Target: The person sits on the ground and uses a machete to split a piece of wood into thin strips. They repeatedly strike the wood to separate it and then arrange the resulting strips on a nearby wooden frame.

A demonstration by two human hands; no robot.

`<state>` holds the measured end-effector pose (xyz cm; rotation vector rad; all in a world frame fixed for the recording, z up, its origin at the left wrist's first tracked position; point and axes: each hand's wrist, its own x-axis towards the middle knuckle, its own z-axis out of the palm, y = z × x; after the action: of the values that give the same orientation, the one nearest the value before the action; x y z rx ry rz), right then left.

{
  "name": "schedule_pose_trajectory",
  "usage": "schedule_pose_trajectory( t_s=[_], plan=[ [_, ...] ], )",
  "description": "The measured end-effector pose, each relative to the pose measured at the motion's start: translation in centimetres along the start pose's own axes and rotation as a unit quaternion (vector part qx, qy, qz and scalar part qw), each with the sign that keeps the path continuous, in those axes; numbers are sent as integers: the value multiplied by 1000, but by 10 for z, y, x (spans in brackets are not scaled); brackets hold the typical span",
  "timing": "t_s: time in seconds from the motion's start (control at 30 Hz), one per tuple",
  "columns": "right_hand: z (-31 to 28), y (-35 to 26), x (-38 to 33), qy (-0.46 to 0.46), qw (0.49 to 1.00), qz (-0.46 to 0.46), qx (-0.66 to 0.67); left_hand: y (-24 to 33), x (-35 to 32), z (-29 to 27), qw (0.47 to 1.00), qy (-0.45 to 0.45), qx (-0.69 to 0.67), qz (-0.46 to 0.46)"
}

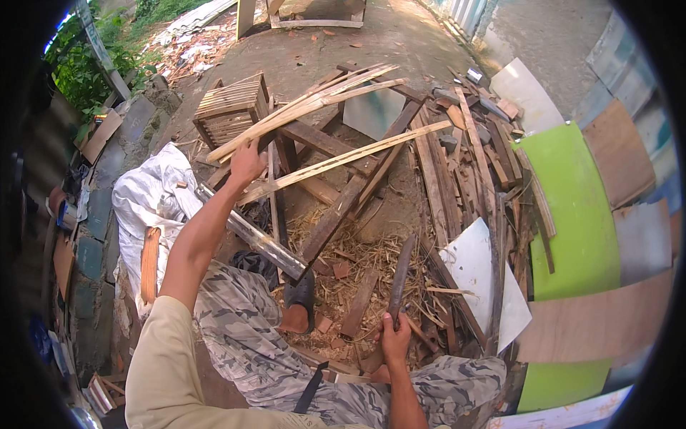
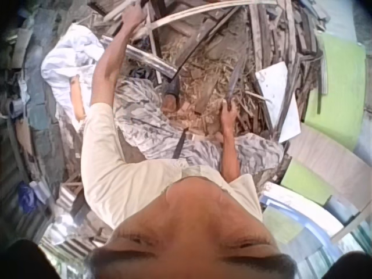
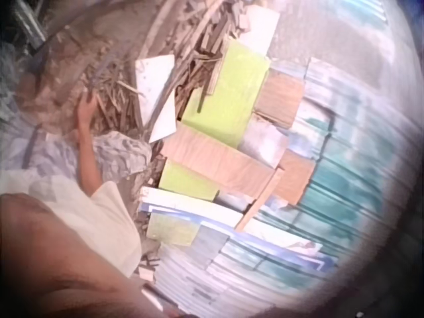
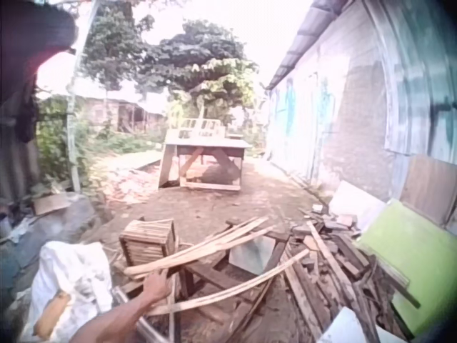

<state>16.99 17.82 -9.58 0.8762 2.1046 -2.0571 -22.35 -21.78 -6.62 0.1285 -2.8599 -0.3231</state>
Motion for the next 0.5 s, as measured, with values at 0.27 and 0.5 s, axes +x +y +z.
schedule_pose_trajectory(
  t_s=[0.27,0.5],
  plan=[
    [2,2,6,20,999,32,-17,-66,33,18,985,29,160,57],
    [4,3,8,22,999,41,2,-62,26,-4,989,52,73,114]
  ],
)
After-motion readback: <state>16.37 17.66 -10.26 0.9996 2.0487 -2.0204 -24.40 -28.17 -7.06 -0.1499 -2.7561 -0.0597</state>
